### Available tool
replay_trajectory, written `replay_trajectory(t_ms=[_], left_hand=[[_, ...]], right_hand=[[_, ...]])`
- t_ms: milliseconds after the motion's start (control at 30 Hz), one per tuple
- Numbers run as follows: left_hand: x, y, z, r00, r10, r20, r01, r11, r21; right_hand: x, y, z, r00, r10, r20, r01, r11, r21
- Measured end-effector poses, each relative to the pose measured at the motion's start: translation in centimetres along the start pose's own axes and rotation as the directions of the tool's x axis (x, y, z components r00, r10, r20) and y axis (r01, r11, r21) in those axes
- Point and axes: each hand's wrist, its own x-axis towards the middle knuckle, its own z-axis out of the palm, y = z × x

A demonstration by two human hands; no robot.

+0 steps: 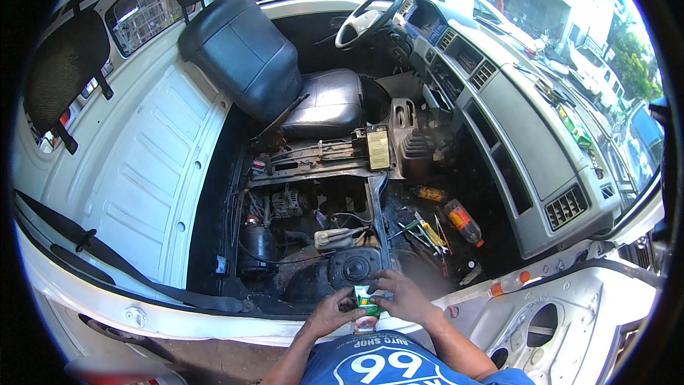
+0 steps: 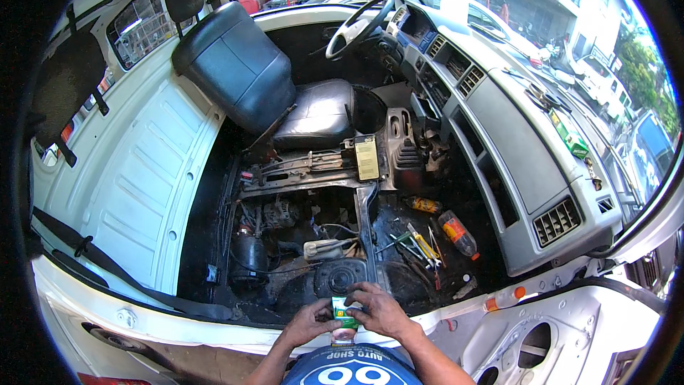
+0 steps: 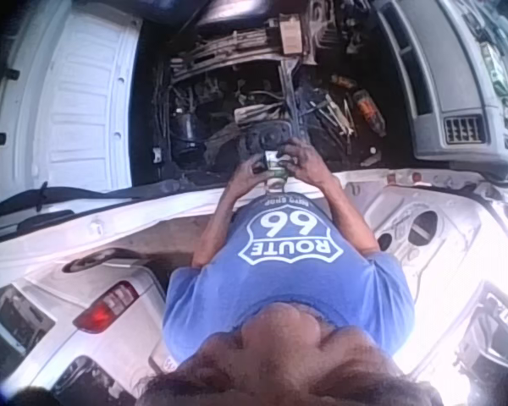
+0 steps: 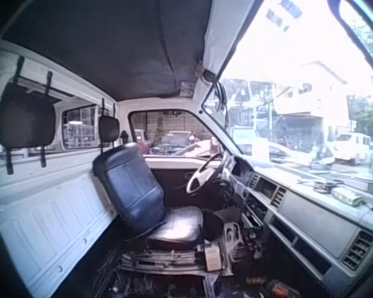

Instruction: The person walks through an auto repair shop, approaches a white van with its interior partially disassembled, and inspects the center console area. They handle a small green box and a smartphone, placing the phone on the dashboard and interacting with the console components.

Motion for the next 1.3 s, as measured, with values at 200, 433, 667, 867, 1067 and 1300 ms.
replay_trajectory(t_ms=[200,433,667,867,1067,1300], left_hand=[[0.8,-1.8,0.2,0.999,0.042,-0.014,-0.043,0.995,-0.089],[2.7,-7.2,0.1,0.990,0.020,-0.141,-0.055,0.966,-0.253],[2.2,-10.8,0.4,0.967,-0.026,-0.254,-0.027,0.978,-0.206],[3.7,-10.4,1.9,0.862,0.079,-0.500,0.062,0.964,0.260],[4.0,-11.6,3.5,0.699,0.341,-0.629,0.154,0.786,0.598],[4.5,-12.3,4.0,0.682,0.351,-0.641,0.200,0.754,0.625]], right_hand=[[0.3,0.9,0.2,0.999,0.050,0.018,-0.051,0.995,0.081],[3.2,6.7,-0.6,0.933,0.296,-0.204,-0.221,0.919,0.325],[12.0,17.6,-4.6,0.750,0.416,-0.514,-0.244,0.896,0.370],[21.5,25.8,-6.7,0.708,0.403,-0.580,-0.254,0.911,0.324],[28.6,30.4,-5.3,0.730,0.324,-0.602,-0.206,0.944,0.258],[30.1,31.6,-5.0,0.732,0.335,-0.593,-0.266,0.942,0.204]])
